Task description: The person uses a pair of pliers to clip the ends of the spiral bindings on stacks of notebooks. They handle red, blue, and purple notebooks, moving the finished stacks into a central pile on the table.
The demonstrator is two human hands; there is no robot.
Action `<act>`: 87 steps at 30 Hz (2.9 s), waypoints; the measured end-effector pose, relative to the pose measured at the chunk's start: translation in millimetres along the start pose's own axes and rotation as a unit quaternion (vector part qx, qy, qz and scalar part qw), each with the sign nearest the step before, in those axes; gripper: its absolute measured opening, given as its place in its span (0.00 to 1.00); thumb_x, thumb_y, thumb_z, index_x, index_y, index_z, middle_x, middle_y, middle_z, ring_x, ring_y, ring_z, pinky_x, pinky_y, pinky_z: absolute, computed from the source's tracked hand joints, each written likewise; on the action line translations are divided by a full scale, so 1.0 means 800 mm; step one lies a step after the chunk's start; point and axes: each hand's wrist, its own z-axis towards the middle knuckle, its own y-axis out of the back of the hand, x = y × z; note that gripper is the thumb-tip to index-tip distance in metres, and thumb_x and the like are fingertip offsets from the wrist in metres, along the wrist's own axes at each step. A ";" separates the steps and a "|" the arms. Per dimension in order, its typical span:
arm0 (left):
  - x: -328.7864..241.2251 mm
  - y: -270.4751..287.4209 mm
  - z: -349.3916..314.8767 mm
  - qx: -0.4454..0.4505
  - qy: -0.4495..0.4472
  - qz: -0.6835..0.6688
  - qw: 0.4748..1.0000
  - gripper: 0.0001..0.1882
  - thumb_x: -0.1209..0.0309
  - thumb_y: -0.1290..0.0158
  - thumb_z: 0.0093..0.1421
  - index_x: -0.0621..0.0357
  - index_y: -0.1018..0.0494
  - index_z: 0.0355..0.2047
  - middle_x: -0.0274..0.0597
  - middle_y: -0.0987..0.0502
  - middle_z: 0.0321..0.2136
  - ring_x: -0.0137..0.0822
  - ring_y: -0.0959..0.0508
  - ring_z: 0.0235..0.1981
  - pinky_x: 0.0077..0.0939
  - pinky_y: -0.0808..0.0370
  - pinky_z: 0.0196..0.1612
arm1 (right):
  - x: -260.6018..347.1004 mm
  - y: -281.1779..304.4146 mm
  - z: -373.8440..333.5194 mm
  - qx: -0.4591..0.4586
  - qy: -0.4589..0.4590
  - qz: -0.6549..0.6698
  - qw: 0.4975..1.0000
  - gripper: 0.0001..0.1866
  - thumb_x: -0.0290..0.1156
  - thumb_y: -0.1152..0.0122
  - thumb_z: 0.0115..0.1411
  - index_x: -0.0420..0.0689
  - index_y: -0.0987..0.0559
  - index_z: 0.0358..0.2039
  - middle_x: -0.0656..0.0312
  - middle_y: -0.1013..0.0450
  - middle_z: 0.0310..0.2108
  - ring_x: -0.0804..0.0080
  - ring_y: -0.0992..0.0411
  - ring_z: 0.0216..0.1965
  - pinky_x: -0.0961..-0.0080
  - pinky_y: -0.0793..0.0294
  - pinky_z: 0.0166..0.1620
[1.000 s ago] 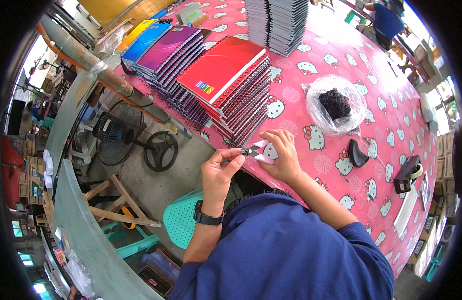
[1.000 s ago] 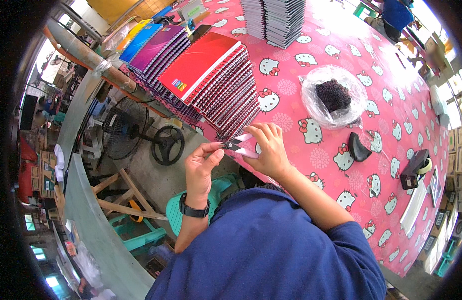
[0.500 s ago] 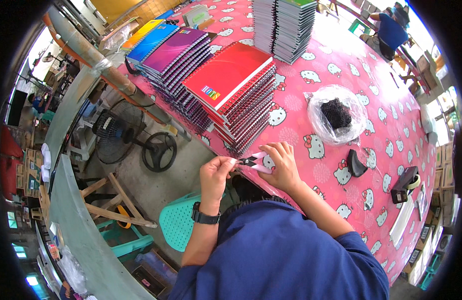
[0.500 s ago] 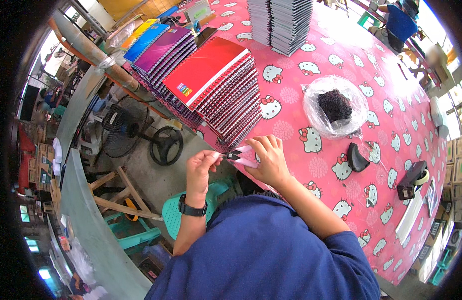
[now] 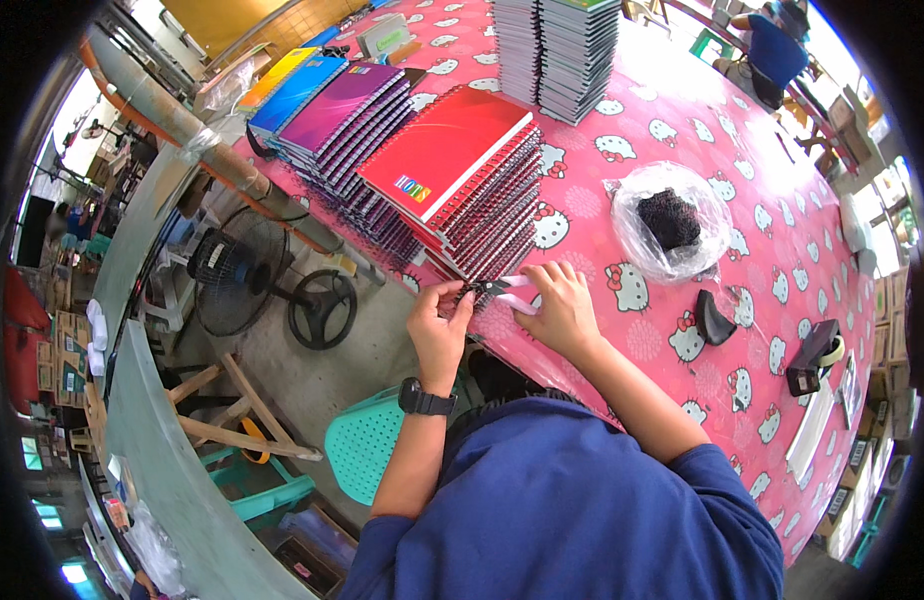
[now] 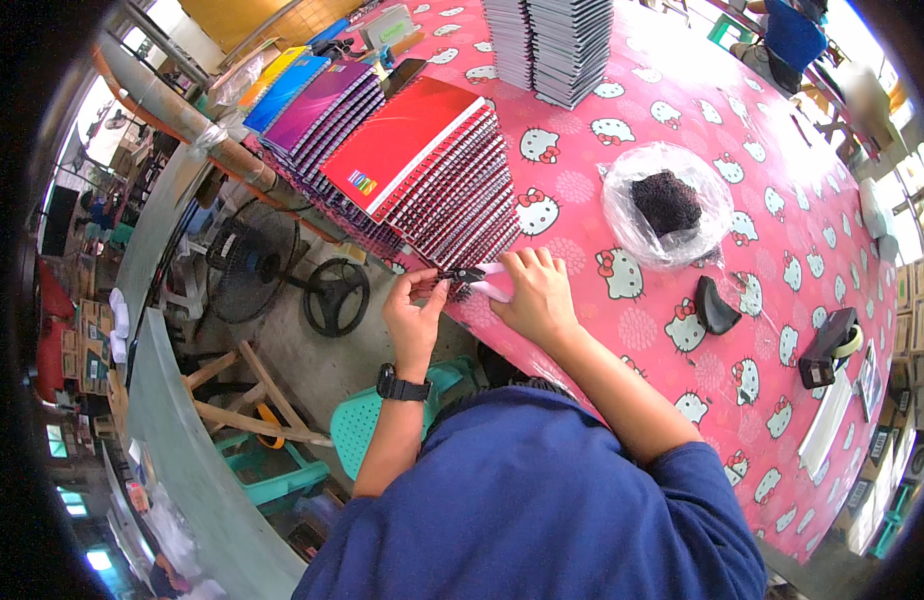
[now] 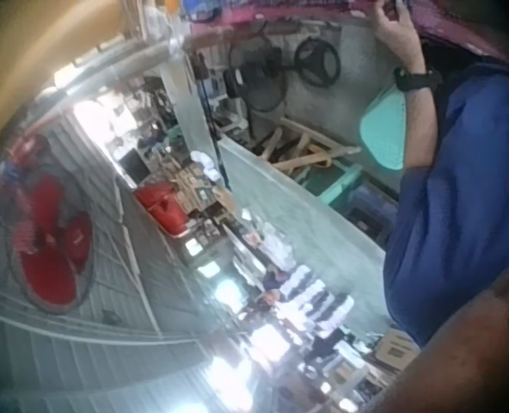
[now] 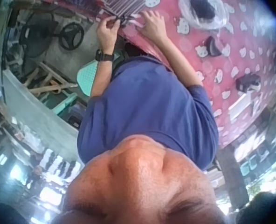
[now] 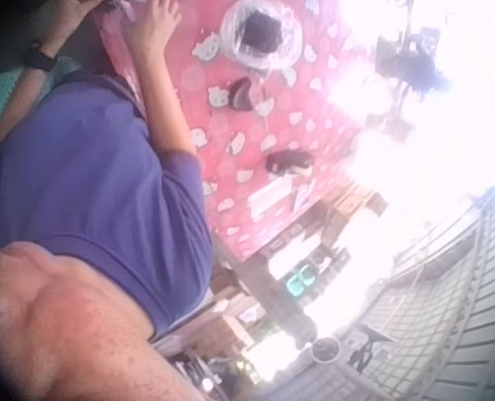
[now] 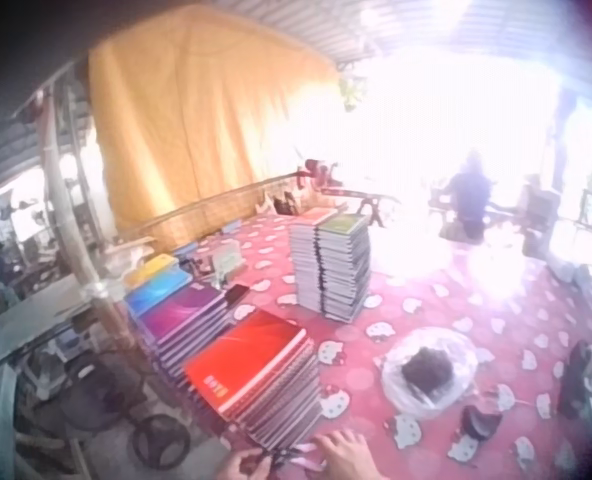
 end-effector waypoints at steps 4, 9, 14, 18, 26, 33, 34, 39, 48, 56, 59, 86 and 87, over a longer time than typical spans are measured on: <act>0.001 -0.001 0.001 -0.006 -0.018 0.002 1.000 0.10 0.78 0.40 0.51 0.65 0.25 0.34 0.40 0.24 0.26 0.28 0.25 0.24 0.22 0.28 0.29 | -0.001 0.001 0.003 0.015 -0.006 -0.007 1.000 0.20 0.35 0.35 0.39 0.44 0.25 0.36 0.57 0.29 0.29 0.57 0.30 0.34 0.62 0.32 0.39; 0.003 0.001 0.001 0.004 -0.015 0.009 1.000 0.09 0.78 0.40 0.52 0.66 0.25 0.33 0.41 0.23 0.25 0.27 0.24 0.23 0.20 0.27 0.27 | -0.003 0.000 0.003 0.080 -0.066 0.073 0.992 0.16 0.35 0.35 0.39 0.43 0.23 0.30 0.56 0.30 0.21 0.55 0.29 0.25 0.63 0.29 0.31; 0.005 0.003 0.000 0.008 0.009 -0.030 0.999 0.08 0.78 0.41 0.53 0.67 0.26 0.34 0.41 0.22 0.26 0.24 0.23 0.25 0.19 0.26 0.27 | -0.004 0.000 -0.002 0.086 -0.071 0.079 0.991 0.20 0.36 0.35 0.40 0.44 0.24 0.34 0.56 0.29 0.28 0.56 0.30 0.34 0.63 0.31 0.39; 0.000 0.003 0.001 -0.001 0.011 -0.070 0.997 0.08 0.78 0.41 0.53 0.67 0.26 0.33 0.39 0.22 0.26 0.22 0.24 0.25 0.17 0.27 0.27 | -0.002 0.002 -0.004 0.063 -0.037 0.016 0.997 0.22 0.41 0.36 0.43 0.43 0.25 0.37 0.55 0.29 0.36 0.57 0.32 0.44 0.62 0.35 0.46; 0.007 0.007 0.003 0.026 0.017 -0.047 0.998 0.09 0.79 0.41 0.53 0.66 0.27 0.34 0.37 0.22 0.25 0.21 0.24 0.25 0.16 0.27 0.27 | -0.008 -0.012 -0.003 0.093 -0.065 0.068 0.991 0.17 0.38 0.36 0.42 0.43 0.23 0.31 0.55 0.30 0.24 0.55 0.28 0.29 0.60 0.29 0.34; -0.006 0.014 0.012 0.059 0.070 -0.053 0.994 0.11 0.78 0.39 0.51 0.67 0.26 0.34 0.39 0.23 0.32 0.24 0.25 0.31 0.18 0.26 0.33 | -0.006 -0.006 -0.011 0.043 -0.039 0.007 0.998 0.21 0.42 0.37 0.44 0.44 0.25 0.36 0.56 0.29 0.33 0.59 0.30 0.40 0.61 0.32 0.41; -0.006 0.016 0.014 0.060 0.070 -0.053 0.994 0.11 0.78 0.39 0.51 0.67 0.26 0.34 0.39 0.23 0.32 0.24 0.25 0.31 0.18 0.26 0.33 | -0.006 -0.007 -0.012 0.042 -0.041 0.006 0.998 0.21 0.42 0.37 0.44 0.44 0.25 0.36 0.56 0.29 0.33 0.59 0.30 0.40 0.61 0.32 0.41; -0.004 0.019 0.019 0.075 0.059 -0.071 0.993 0.11 0.79 0.39 0.50 0.67 0.26 0.34 0.39 0.23 0.30 0.25 0.24 0.31 0.19 0.27 0.35 | -0.004 -0.016 -0.013 0.030 -0.028 -0.014 0.999 0.20 0.42 0.37 0.44 0.45 0.26 0.36 0.57 0.30 0.33 0.61 0.32 0.41 0.62 0.36 0.41; 0.015 0.030 0.032 0.122 0.082 -0.079 0.986 0.12 0.79 0.39 0.51 0.67 0.26 0.36 0.38 0.22 0.29 0.23 0.24 0.28 0.17 0.27 0.33 | 0.000 -0.005 -0.017 0.055 -0.057 -0.028 0.996 0.22 0.40 0.36 0.43 0.46 0.26 0.38 0.58 0.30 0.34 0.61 0.32 0.41 0.63 0.35 0.41; 0.019 0.038 0.045 0.174 0.123 -0.129 0.968 0.11 0.82 0.39 0.50 0.68 0.27 0.34 0.40 0.22 0.29 0.26 0.23 0.31 0.17 0.26 0.35 | 0.001 -0.020 -0.020 0.051 -0.056 -0.014 0.997 0.24 0.41 0.35 0.41 0.45 0.26 0.39 0.59 0.29 0.35 0.61 0.32 0.42 0.64 0.35 0.43; 0.024 0.042 0.047 0.172 0.131 -0.100 0.971 0.11 0.82 0.39 0.50 0.68 0.27 0.34 0.40 0.23 0.30 0.26 0.23 0.32 0.17 0.25 0.35 | 0.002 -0.019 -0.020 0.066 -0.054 -0.005 0.996 0.24 0.40 0.35 0.40 0.45 0.26 0.39 0.59 0.29 0.34 0.61 0.32 0.42 0.64 0.35 0.43; -0.005 0.032 0.038 0.121 0.251 -0.184 0.943 0.11 0.83 0.40 0.49 0.68 0.27 0.33 0.43 0.23 0.27 0.28 0.23 0.25 0.19 0.24 0.31 | -0.044 -0.015 -0.039 0.302 -0.173 0.227 0.909 0.24 0.47 0.36 0.45 0.42 0.21 0.36 0.51 0.23 0.31 0.56 0.25 0.35 0.62 0.27 0.39; -0.001 0.032 0.035 0.108 0.221 -0.198 0.949 0.11 0.83 0.40 0.49 0.67 0.28 0.33 0.43 0.23 0.26 0.29 0.23 0.25 0.20 0.23 0.32 | -0.047 -0.013 -0.044 0.270 -0.178 0.248 0.913 0.24 0.46 0.35 0.44 0.42 0.21 0.37 0.50 0.24 0.32 0.55 0.25 0.36 0.63 0.28 0.40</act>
